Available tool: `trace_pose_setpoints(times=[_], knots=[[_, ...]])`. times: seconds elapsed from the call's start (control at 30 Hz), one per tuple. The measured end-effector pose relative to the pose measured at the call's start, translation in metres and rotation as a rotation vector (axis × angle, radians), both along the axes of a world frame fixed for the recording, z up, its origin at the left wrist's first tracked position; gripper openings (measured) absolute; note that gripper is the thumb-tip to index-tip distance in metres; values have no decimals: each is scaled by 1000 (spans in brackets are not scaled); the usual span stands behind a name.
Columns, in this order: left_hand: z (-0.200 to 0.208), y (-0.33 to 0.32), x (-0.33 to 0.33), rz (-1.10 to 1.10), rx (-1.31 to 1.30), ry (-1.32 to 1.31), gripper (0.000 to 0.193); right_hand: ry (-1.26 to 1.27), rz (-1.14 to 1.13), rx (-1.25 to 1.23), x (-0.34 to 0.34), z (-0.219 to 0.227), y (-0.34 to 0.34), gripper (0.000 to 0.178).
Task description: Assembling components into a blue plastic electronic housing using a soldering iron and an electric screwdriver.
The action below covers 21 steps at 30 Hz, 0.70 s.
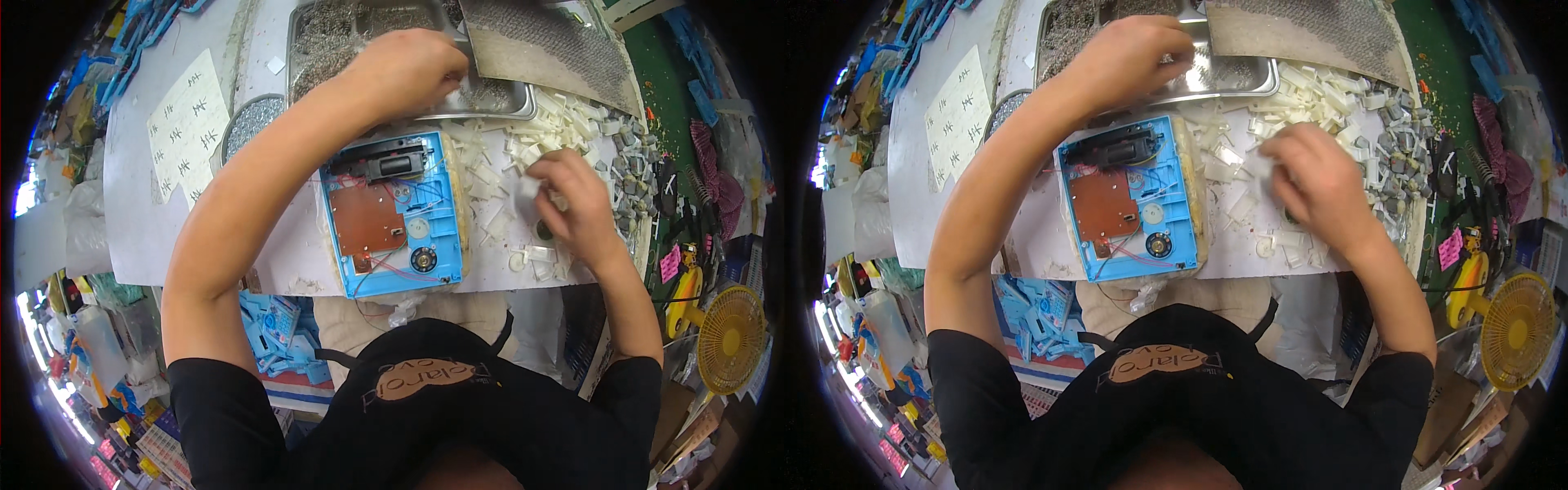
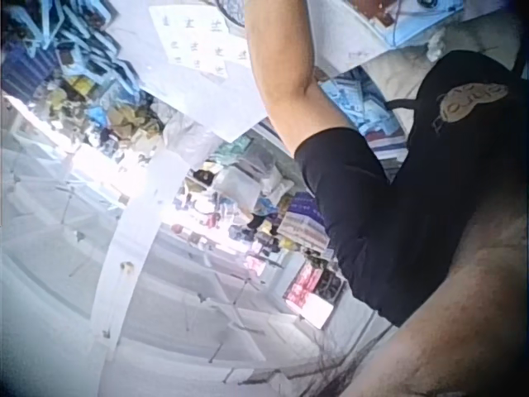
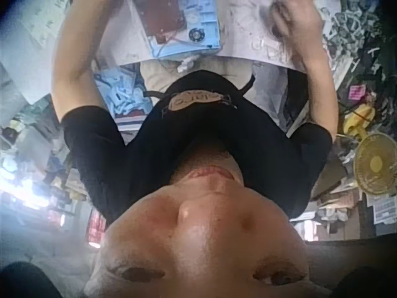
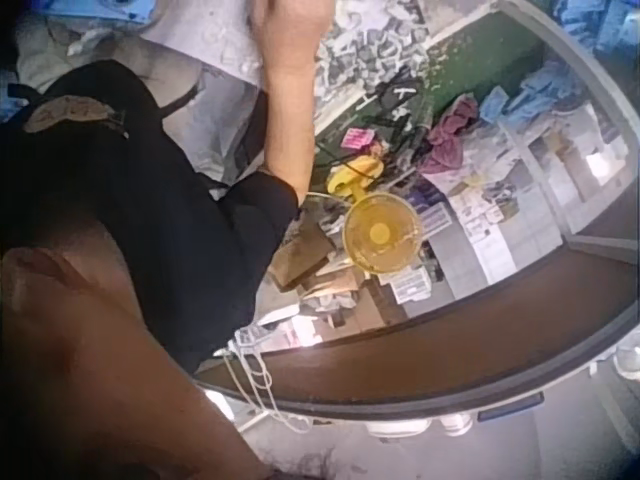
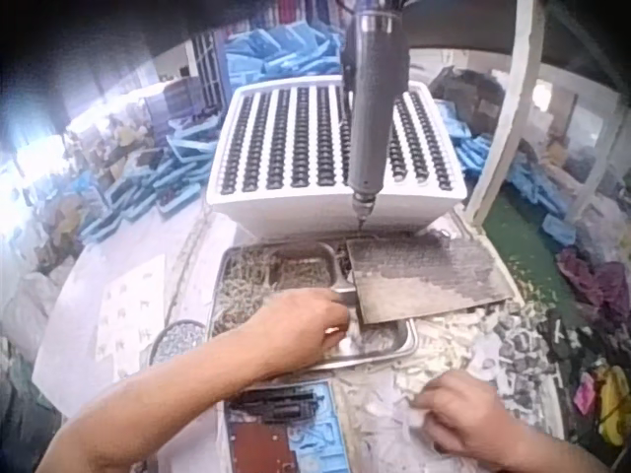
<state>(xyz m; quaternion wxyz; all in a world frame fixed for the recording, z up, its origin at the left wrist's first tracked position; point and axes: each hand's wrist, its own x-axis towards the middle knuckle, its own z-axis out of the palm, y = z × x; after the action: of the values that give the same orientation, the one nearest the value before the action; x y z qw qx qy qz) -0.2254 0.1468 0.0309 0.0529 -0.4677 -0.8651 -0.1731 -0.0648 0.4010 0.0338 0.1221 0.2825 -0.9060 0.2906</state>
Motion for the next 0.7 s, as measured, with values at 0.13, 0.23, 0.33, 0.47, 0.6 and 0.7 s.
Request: trace_pose_setpoints(times=[0.13, 0.23, 0.33, 0.47, 0.6, 0.7], knots=[[-9, 31, -8, -32, -143, -61, 15, -183, -273, -135, 13, 12, 20, 30], [-3, 34, -5, 11, -316, -90, 17, -176, -305, -144, 19, 12, 27, 29], [-1, 30, -3, -15, -299, -76, 17, -220, -319, -254, 22, 8, 25, 24], [-4, 12, -2, 35, -151, -46, 17, -328, -332, -412, 20, 13, 17, 18], [1, 0, -6, -23, -96, -72, 21, -336, -293, -434, 13, 24, 4, 15], [-6, -1, -8, -120, -196, -105, 23, -391, -247, -418, 9, 25, 0, 14]])
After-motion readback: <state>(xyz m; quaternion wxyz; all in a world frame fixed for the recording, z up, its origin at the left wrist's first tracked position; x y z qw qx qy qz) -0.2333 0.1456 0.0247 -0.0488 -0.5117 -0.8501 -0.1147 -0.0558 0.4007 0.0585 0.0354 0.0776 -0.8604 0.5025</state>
